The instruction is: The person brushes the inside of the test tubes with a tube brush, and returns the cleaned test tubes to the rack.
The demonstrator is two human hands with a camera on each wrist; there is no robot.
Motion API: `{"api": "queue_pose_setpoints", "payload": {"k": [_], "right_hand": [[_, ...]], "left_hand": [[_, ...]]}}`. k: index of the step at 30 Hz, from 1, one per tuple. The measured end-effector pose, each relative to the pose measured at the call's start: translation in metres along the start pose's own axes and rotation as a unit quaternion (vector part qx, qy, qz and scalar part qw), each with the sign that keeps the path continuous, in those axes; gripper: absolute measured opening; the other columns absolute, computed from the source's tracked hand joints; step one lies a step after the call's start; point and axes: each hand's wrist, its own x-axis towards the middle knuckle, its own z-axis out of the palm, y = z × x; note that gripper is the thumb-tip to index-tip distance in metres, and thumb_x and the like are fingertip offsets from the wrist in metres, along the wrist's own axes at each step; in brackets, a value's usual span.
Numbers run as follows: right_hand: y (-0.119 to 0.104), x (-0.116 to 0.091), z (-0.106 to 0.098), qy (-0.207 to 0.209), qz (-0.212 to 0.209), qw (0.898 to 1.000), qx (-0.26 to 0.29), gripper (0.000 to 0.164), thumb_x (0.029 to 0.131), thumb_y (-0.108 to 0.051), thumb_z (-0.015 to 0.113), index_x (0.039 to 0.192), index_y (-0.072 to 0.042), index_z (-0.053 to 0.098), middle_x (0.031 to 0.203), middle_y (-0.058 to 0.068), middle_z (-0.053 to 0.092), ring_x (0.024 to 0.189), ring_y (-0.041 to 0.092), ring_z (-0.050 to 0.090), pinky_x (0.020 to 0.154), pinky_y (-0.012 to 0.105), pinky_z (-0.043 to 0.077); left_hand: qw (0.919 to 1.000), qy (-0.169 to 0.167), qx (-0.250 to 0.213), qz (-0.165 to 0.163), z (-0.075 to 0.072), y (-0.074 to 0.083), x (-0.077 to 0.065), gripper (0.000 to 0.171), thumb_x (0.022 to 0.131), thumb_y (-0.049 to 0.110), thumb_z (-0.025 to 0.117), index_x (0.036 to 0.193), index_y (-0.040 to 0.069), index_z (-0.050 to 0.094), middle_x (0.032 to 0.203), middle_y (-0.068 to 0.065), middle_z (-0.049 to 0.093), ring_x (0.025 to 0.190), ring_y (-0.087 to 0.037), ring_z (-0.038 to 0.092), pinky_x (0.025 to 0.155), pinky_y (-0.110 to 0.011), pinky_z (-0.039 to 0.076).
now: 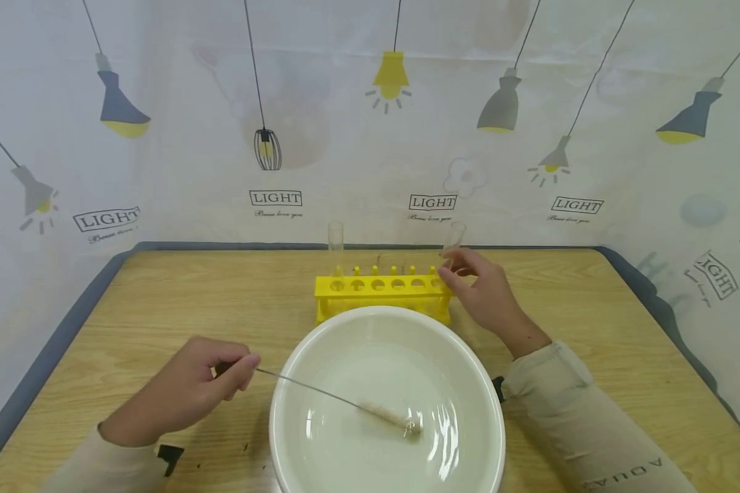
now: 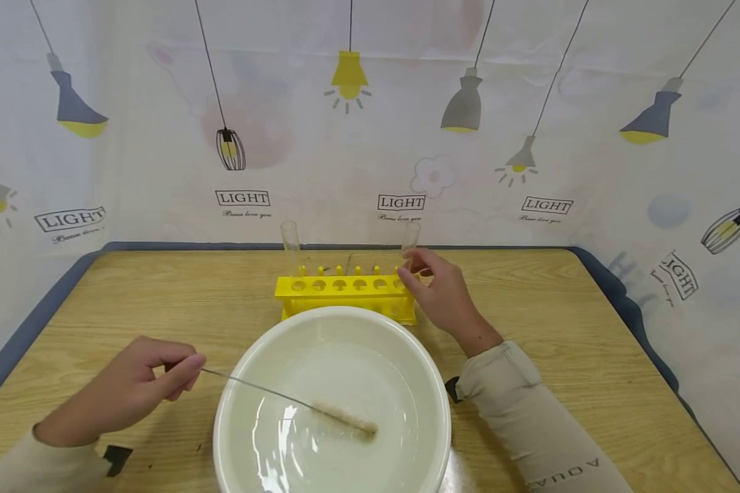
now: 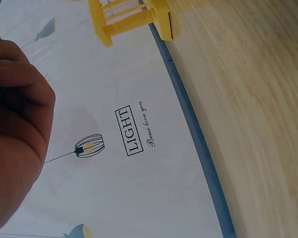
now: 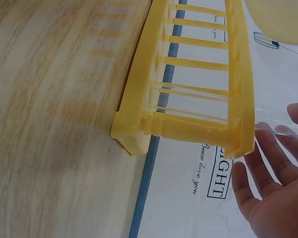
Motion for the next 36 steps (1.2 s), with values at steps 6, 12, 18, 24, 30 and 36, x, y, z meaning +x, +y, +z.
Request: {"api": "queue_pose_setpoints", "payload": {"k": [6, 12, 18, 24, 30, 36], "right_hand": [[0.000, -0.001, -0.002, -0.008, 0.014, 1.000, 0.005, 0.029, 0.100, -0.024, 0.063, 0.125, -0.009, 0.059, 0.108, 0.011, 0.065, 0.106, 0.029, 0.063, 0.095, 0.050, 0.053], [-0.007, -0.015, -0.019, 0.090, -0.034, 0.995, -0.007, 0.028, 0.098, -0.016, 0.064, 0.118, 0.002, 0.057, 0.114, 0.016, 0.061, 0.106, 0.026, 0.055, 0.089, 0.036, 0.048], [-0.058, -0.023, -0.036, 0.024, -0.127, 0.991, -0.024, 0.001, 0.093, -0.004, 0.066, 0.093, -0.004, 0.066, 0.083, 0.003, 0.064, 0.075, 0.013, 0.054, 0.067, 0.020, 0.046], [-0.105, 0.002, -0.027, -0.179, -0.062, 0.982, -0.012, 0.008, 0.098, -0.021, 0.066, 0.100, -0.015, 0.069, 0.089, -0.002, 0.067, 0.080, 0.014, 0.059, 0.071, 0.028, 0.054], [-0.117, 0.032, -0.006, -0.217, -0.012, 0.976, -0.034, 0.022, 0.099, -0.029, 0.064, 0.117, -0.016, 0.067, 0.100, -0.002, 0.067, 0.087, 0.015, 0.062, 0.074, 0.028, 0.056], [-0.121, 0.054, 0.016, -0.252, 0.048, 0.966, -0.023, 0.042, 0.098, -0.031, 0.066, 0.136, -0.017, 0.058, 0.115, -0.002, 0.067, 0.097, 0.018, 0.063, 0.078, 0.027, 0.058]], "left_hand": [[0.9992, -0.013, 0.010, -0.036, 0.004, 0.001, 0.000, 0.038, 0.102, 0.012, 0.057, 0.067, 0.027, 0.053, 0.057, 0.018, 0.043, 0.048, 0.005, 0.035, 0.041, -0.019, 0.035], [0.9987, -0.028, 0.009, -0.042, 0.009, 0.000, 0.003, 0.038, 0.103, 0.016, 0.057, 0.067, 0.027, 0.053, 0.056, 0.019, 0.038, 0.046, 0.007, 0.030, 0.039, -0.018, 0.032], [0.9969, -0.047, 0.017, -0.062, 0.009, -0.001, 0.004, 0.037, 0.103, 0.020, 0.056, 0.067, 0.027, 0.055, 0.055, 0.020, 0.038, 0.046, 0.006, 0.030, 0.039, -0.019, 0.032], [0.9958, -0.051, 0.030, -0.070, 0.008, -0.002, 0.001, 0.037, 0.103, 0.022, 0.057, 0.067, 0.027, 0.055, 0.055, 0.020, 0.036, 0.048, 0.006, 0.031, 0.041, -0.019, 0.033], [0.9951, -0.063, 0.020, -0.073, 0.009, -0.003, 0.001, 0.035, 0.103, 0.023, 0.057, 0.068, 0.025, 0.056, 0.056, 0.019, 0.040, 0.049, 0.006, 0.034, 0.041, -0.019, 0.035], [0.9928, -0.077, 0.020, -0.090, 0.010, -0.001, 0.004, 0.035, 0.103, 0.027, 0.058, 0.069, 0.022, 0.058, 0.057, 0.018, 0.045, 0.051, 0.004, 0.039, 0.042, -0.020, 0.039]]}}
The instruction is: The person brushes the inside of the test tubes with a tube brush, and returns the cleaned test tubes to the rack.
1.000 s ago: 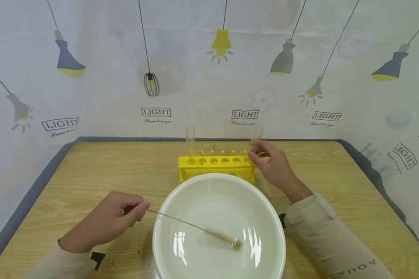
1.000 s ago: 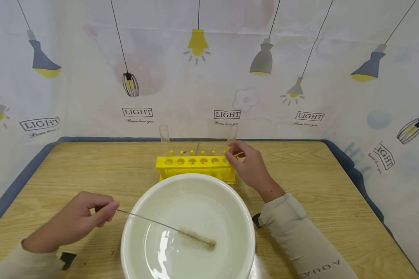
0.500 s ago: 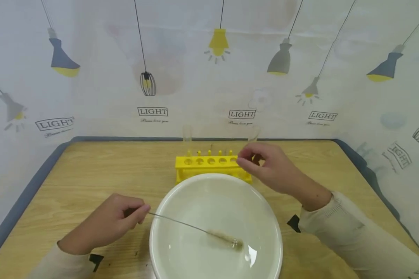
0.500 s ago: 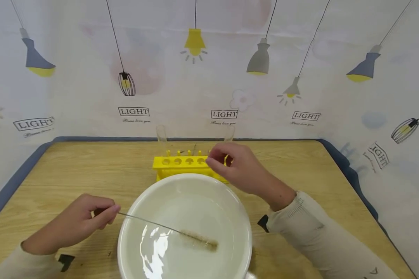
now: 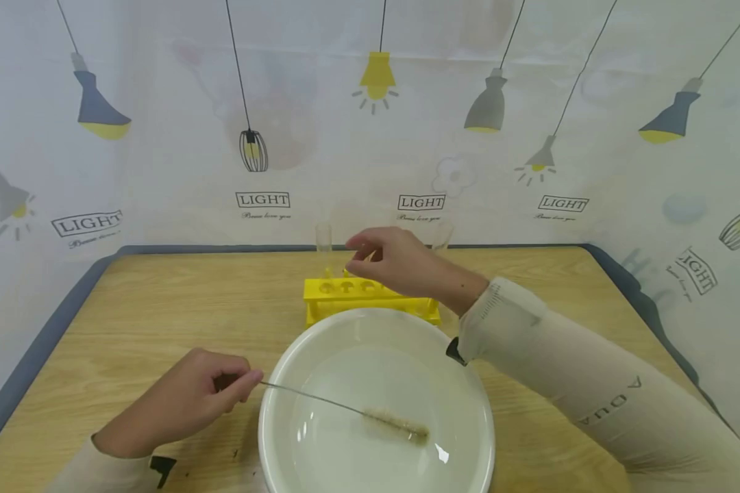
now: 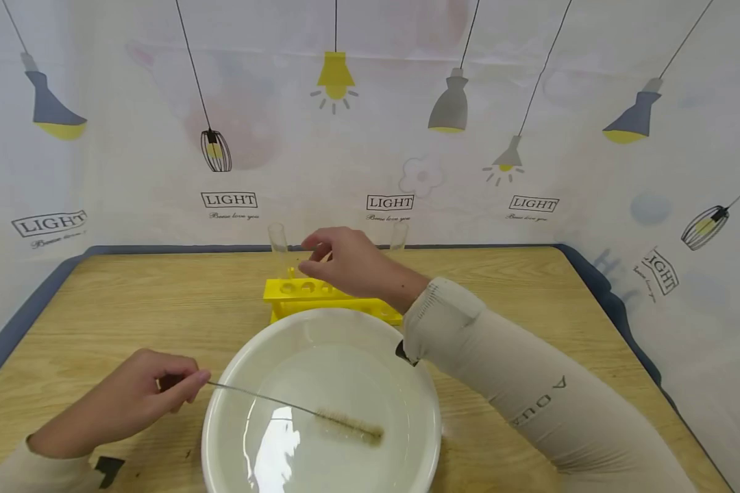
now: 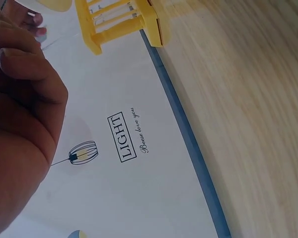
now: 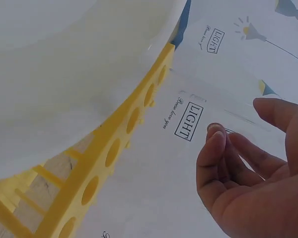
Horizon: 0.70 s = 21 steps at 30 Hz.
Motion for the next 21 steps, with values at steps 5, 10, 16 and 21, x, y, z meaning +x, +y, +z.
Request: {"api": "queue_pose_setpoints", "payload": {"k": [5, 10, 16, 21], "right_hand": [[-0.004, 0.018, 0.011, -0.009, 0.012, 1.000, 0.017, 0.046, 0.096, -0.029, 0.068, 0.139, -0.022, 0.053, 0.116, -0.002, 0.065, 0.098, 0.020, 0.065, 0.077, 0.027, 0.058], [-0.006, 0.027, 0.018, -0.013, 0.008, 1.000, 0.020, 0.045, 0.097, -0.028, 0.068, 0.139, -0.021, 0.053, 0.112, 0.000, 0.065, 0.095, 0.027, 0.067, 0.073, 0.028, 0.058], [-0.005, 0.032, 0.022, -0.006, 0.004, 1.000, 0.014, 0.041, 0.097, -0.026, 0.068, 0.135, -0.021, 0.055, 0.108, 0.001, 0.064, 0.087, 0.026, 0.065, 0.069, 0.027, 0.057], [-0.005, 0.035, 0.023, 0.001, -0.011, 1.000, 0.009, 0.034, 0.098, -0.028, 0.067, 0.130, -0.020, 0.060, 0.106, 0.001, 0.063, 0.084, 0.021, 0.062, 0.066, 0.026, 0.055]], "left_hand": [[0.9995, -0.012, 0.001, -0.028, -0.001, 0.001, -0.002, 0.034, 0.102, 0.033, 0.059, 0.069, 0.021, 0.060, 0.058, 0.016, 0.048, 0.051, 0.002, 0.041, 0.044, -0.020, 0.040], [0.9992, -0.014, 0.003, -0.038, -0.002, 0.001, -0.002, 0.035, 0.102, 0.034, 0.058, 0.070, 0.022, 0.060, 0.058, 0.015, 0.048, 0.051, 0.002, 0.041, 0.043, -0.021, 0.039], [0.9997, -0.011, 0.008, -0.021, -0.001, 0.000, 0.000, 0.035, 0.103, 0.033, 0.057, 0.069, 0.022, 0.060, 0.058, 0.016, 0.047, 0.050, 0.003, 0.039, 0.043, -0.020, 0.039], [0.9995, -0.011, 0.011, -0.029, -0.001, 0.000, 0.000, 0.036, 0.103, 0.035, 0.056, 0.069, 0.022, 0.060, 0.057, 0.016, 0.047, 0.050, 0.002, 0.039, 0.042, -0.020, 0.037]]}}
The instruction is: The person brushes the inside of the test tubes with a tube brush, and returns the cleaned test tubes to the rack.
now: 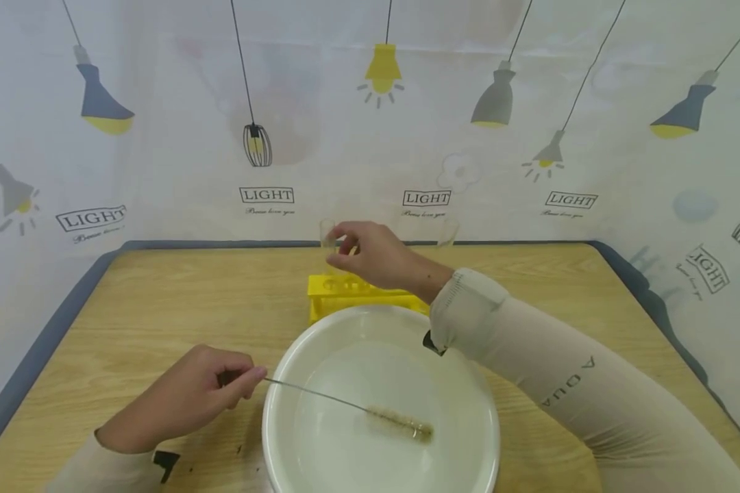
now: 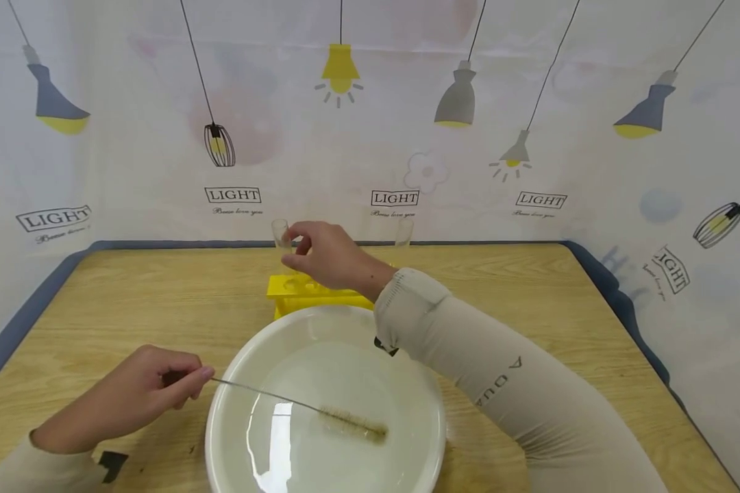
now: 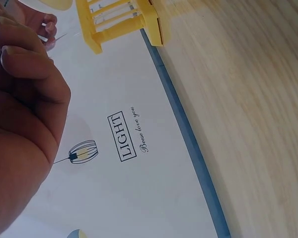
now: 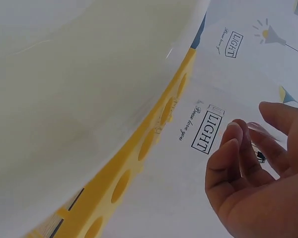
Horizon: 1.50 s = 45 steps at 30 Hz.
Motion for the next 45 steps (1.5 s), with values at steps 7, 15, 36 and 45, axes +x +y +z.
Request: {"api": "queue_pose_setpoints", "payload": {"k": [7, 15, 36, 45], "right_hand": [[0.000, -0.001, 0.000, 0.010, -0.014, 1.000, 0.003, 0.028, 0.097, -0.028, 0.068, 0.122, -0.018, 0.065, 0.105, 0.000, 0.064, 0.090, 0.020, 0.062, 0.066, 0.026, 0.055], [-0.005, -0.007, -0.008, 0.060, -0.035, 0.997, 0.014, 0.018, 0.096, -0.031, 0.069, 0.111, -0.022, 0.067, 0.101, -0.003, 0.065, 0.091, 0.018, 0.062, 0.072, 0.027, 0.057], [0.002, -0.127, -0.031, 0.308, -0.262, 0.915, 0.004, 0.014, 0.091, 0.000, 0.069, 0.104, -0.003, 0.066, 0.100, 0.003, 0.069, 0.096, 0.013, 0.067, 0.089, 0.020, 0.054], [0.034, -0.167, -0.017, 0.309, -0.298, 0.900, -0.072, 0.029, 0.095, -0.009, 0.068, 0.122, 0.001, 0.065, 0.093, 0.003, 0.065, 0.088, 0.015, 0.062, 0.088, 0.015, 0.051]], "left_hand": [[1.0000, 0.002, -0.003, 0.005, 0.001, 0.002, -0.001, 0.035, 0.103, 0.033, 0.057, 0.069, 0.023, 0.059, 0.058, 0.017, 0.046, 0.050, 0.003, 0.038, 0.042, -0.020, 0.037], [1.0000, -0.002, -0.001, 0.000, 0.001, 0.004, 0.000, 0.036, 0.103, 0.035, 0.056, 0.070, 0.022, 0.060, 0.057, 0.016, 0.046, 0.049, 0.003, 0.038, 0.042, -0.020, 0.037], [0.9999, 0.001, 0.005, 0.012, -0.003, 0.006, -0.001, 0.031, 0.105, 0.022, 0.054, 0.074, 0.020, 0.058, 0.062, 0.014, 0.051, 0.052, 0.001, 0.042, 0.045, -0.021, 0.041], [0.9995, 0.016, 0.005, 0.028, 0.000, 0.002, -0.002, 0.029, 0.105, 0.019, 0.053, 0.077, 0.023, 0.059, 0.064, 0.015, 0.051, 0.053, 0.002, 0.041, 0.045, -0.021, 0.040]]}}
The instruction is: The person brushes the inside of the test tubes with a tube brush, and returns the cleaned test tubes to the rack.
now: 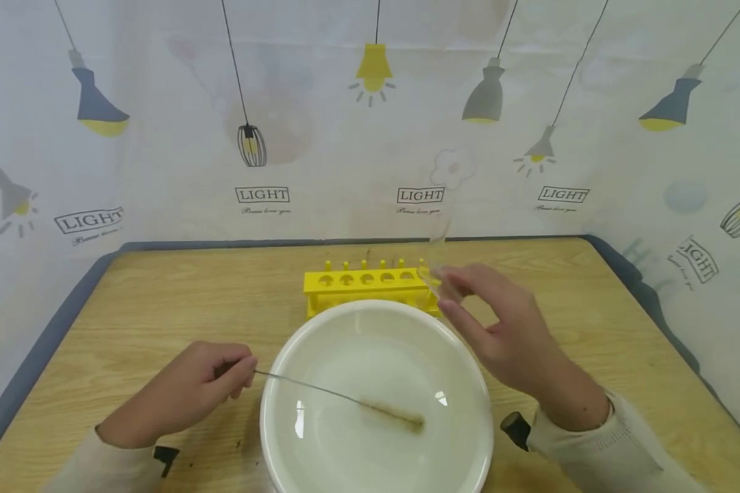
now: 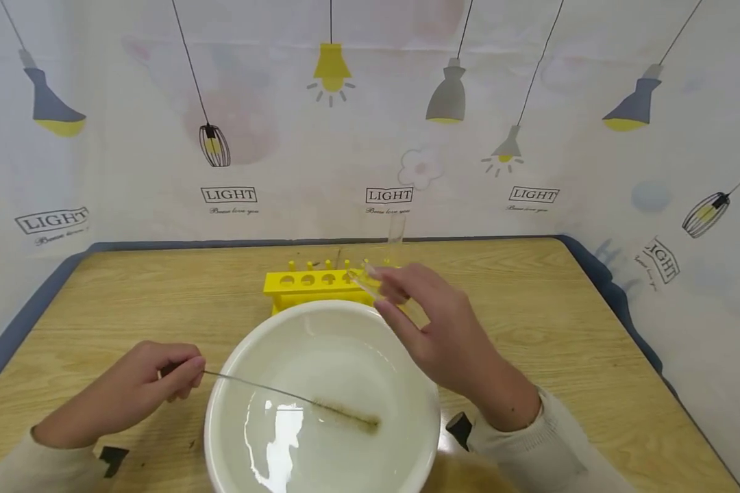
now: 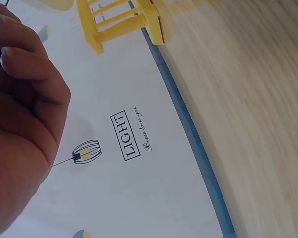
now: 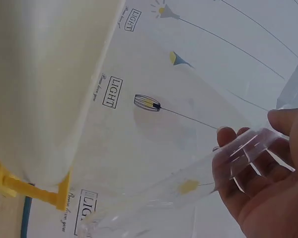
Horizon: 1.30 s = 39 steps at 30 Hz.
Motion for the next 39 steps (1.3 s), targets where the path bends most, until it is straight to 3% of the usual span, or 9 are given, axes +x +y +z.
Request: {"api": "queue_pose_setpoints", "payload": {"k": [5, 11, 17, 24, 29, 39], "right_hand": [[0.004, -0.027, 0.005, -0.024, 0.023, 0.999, -0.012, 0.030, 0.096, -0.010, 0.067, 0.125, -0.005, 0.065, 0.093, 0.000, 0.063, 0.081, 0.009, 0.058, 0.075, 0.014, 0.051], [0.007, -0.048, 0.010, -0.068, 0.078, 0.993, -0.053, 0.040, 0.088, 0.002, 0.071, 0.126, -0.008, 0.064, 0.095, -0.005, 0.059, 0.076, 0.002, 0.048, 0.060, 0.014, 0.046], [0.012, -0.056, 0.015, -0.104, 0.113, 0.982, -0.113, 0.028, 0.093, -0.008, 0.068, 0.120, -0.009, 0.067, 0.096, -0.002, 0.062, 0.072, 0.002, 0.051, 0.056, 0.016, 0.048], [0.019, -0.058, 0.021, -0.120, 0.108, 0.974, -0.160, 0.019, 0.087, -0.020, 0.072, 0.104, -0.012, 0.071, 0.079, -0.004, 0.058, 0.057, -0.001, 0.041, 0.047, 0.013, 0.037], [0.018, -0.058, 0.020, -0.156, 0.096, 0.969, -0.167, 0.019, 0.084, -0.024, 0.074, 0.100, -0.014, 0.072, 0.080, -0.004, 0.064, 0.060, 0.001, 0.049, 0.050, 0.014, 0.039], [0.017, -0.060, 0.019, -0.210, 0.099, 0.962, -0.142, 0.017, 0.087, -0.025, 0.073, 0.101, -0.016, 0.071, 0.080, -0.004, 0.064, 0.061, 0.005, 0.052, 0.052, 0.014, 0.039]], "left_hand": [[0.9998, 0.012, -0.007, 0.016, 0.003, -0.002, 0.001, 0.030, 0.106, 0.017, 0.051, 0.077, 0.025, 0.058, 0.064, 0.016, 0.052, 0.053, 0.002, 0.041, 0.045, -0.021, 0.040], [0.9996, 0.017, -0.006, 0.023, 0.004, -0.001, 0.004, 0.027, 0.106, 0.016, 0.050, 0.083, 0.021, 0.063, 0.068, 0.016, 0.058, 0.057, 0.000, 0.048, 0.049, -0.022, 0.045], [0.9942, 0.077, -0.006, 0.075, 0.006, -0.005, 0.004, 0.028, 0.102, 0.002, 0.053, 0.084, 0.021, 0.063, 0.069, 0.016, 0.059, 0.056, 0.001, 0.051, 0.048, -0.021, 0.046], [0.9880, 0.127, -0.018, 0.086, 0.005, -0.009, 0.002, 0.031, 0.100, -0.004, 0.053, 0.083, 0.020, 0.063, 0.068, 0.012, 0.059, 0.054, -0.002, 0.051, 0.049, -0.019, 0.045], [0.9842, 0.150, -0.022, 0.091, 0.004, -0.008, 0.001, 0.032, 0.099, -0.005, 0.053, 0.081, 0.019, 0.062, 0.067, 0.011, 0.059, 0.054, -0.003, 0.051, 0.049, -0.018, 0.045], [0.9743, 0.202, -0.040, 0.092, 0.002, -0.007, -0.001, 0.034, 0.099, -0.009, 0.051, 0.079, 0.017, 0.062, 0.065, 0.009, 0.059, 0.051, -0.004, 0.049, 0.047, -0.018, 0.043]]}}
